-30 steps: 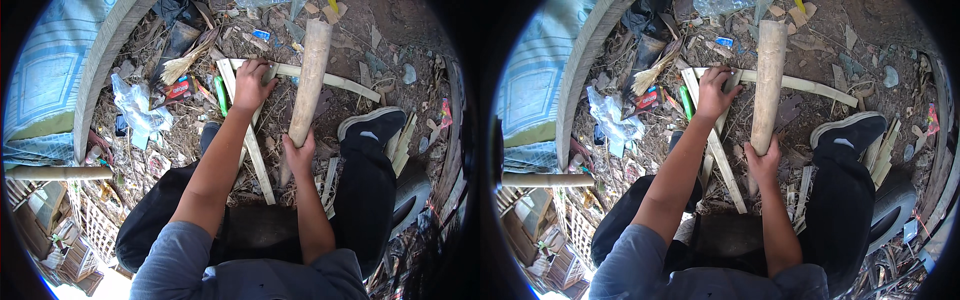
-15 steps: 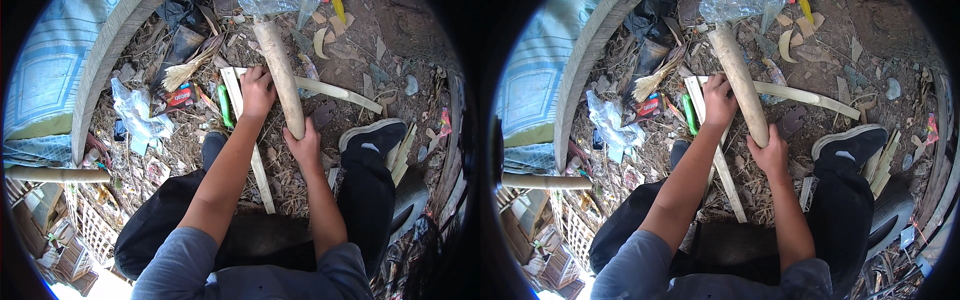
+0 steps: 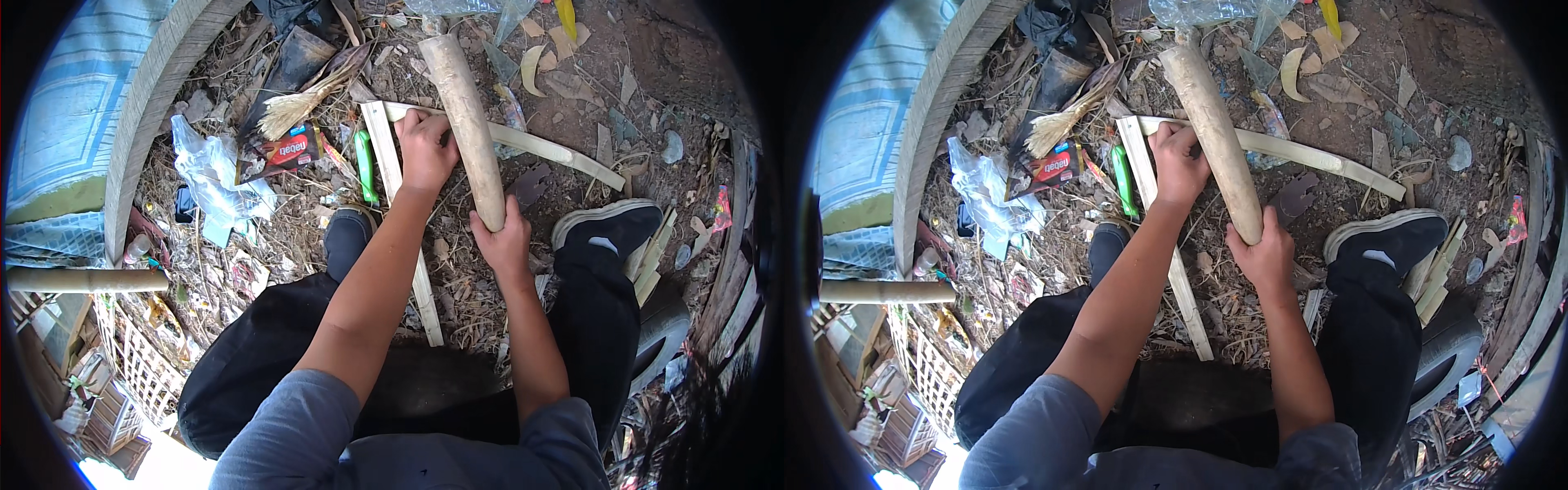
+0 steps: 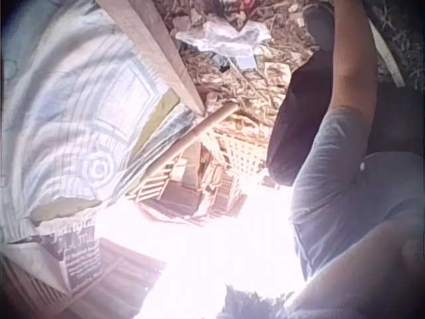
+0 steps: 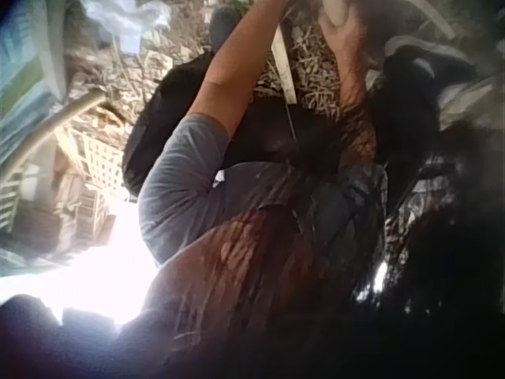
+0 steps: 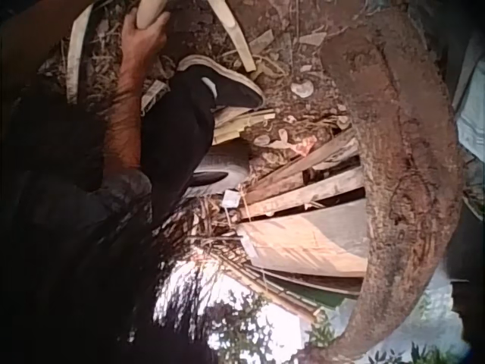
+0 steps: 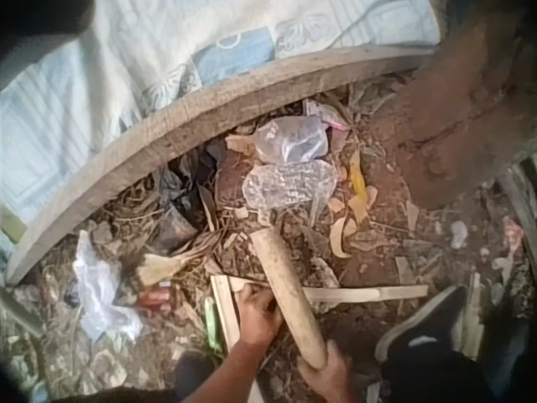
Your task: The person peels thin strips from a bamboo pole by hand and with a knife. They handle various bamboo strips and a larger bamboo segment while sitting on a tire in an outdoor area.
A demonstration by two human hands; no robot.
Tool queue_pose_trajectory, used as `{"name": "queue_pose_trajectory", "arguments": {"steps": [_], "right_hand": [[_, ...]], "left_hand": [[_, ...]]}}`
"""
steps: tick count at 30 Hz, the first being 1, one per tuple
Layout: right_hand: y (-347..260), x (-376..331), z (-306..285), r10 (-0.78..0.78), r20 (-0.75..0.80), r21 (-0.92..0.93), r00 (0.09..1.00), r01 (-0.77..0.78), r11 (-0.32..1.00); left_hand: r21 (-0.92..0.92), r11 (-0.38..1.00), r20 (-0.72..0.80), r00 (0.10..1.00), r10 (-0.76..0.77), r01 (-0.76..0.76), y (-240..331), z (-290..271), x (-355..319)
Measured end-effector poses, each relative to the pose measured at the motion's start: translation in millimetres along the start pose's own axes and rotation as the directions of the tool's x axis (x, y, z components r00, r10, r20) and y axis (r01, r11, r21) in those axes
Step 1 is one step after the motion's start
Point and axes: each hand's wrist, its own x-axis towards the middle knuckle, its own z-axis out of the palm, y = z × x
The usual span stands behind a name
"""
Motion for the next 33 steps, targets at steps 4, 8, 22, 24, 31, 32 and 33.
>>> {"name": "queue_pose_trajectory", "arguments": {"steps": [4,8,22,24,31,32,33], "right_hand": [[-4,2,-2,0.029,0.023,-0.029,0.999,-0.029,0.999],[-11,-2,-1,-0.017,-0.002,-0.003,1.0,0.017,1.0],[-23,-8,-10,-0.111,-0.049,0.087,0.993,0.114,0.99],[-29,-6,-10,-0.066,-0.022,0.073,0.998,0.068,0.995],[-29,-6,-10,-0.125,-0.057,0.141,0.991,0.132,0.981],[-30,-4,-13,-0.001,0.044,0.032,0.999,-0.001,0.999],[-29,-3,-14,0.135,0.129,-0.09,0.982,-0.124,0.988]], "left_hand": [[0.032,0.998,0.026,0.998,-0.053,0.052,1,-3,0],[0.018,0.998,0.024,0.998,-0.061,0.06,1,-3,0],[-0.004,1.0,-0.024,1.0,0.002,-0.002,-2,-2,-2],[0.008,1.0,-0.024,1.0,-0.006,0.006,-4,0,-3],[0.049,0.999,0.0,1.0,0.015,-0.015,-7,-1,-2],[0.035,0.999,-0.022,1.0,-0.002,0.003,-6,3,-1],[0.021,1.0,-0.044,0.999,-0.021,0.022,-4,4,-1]]}}
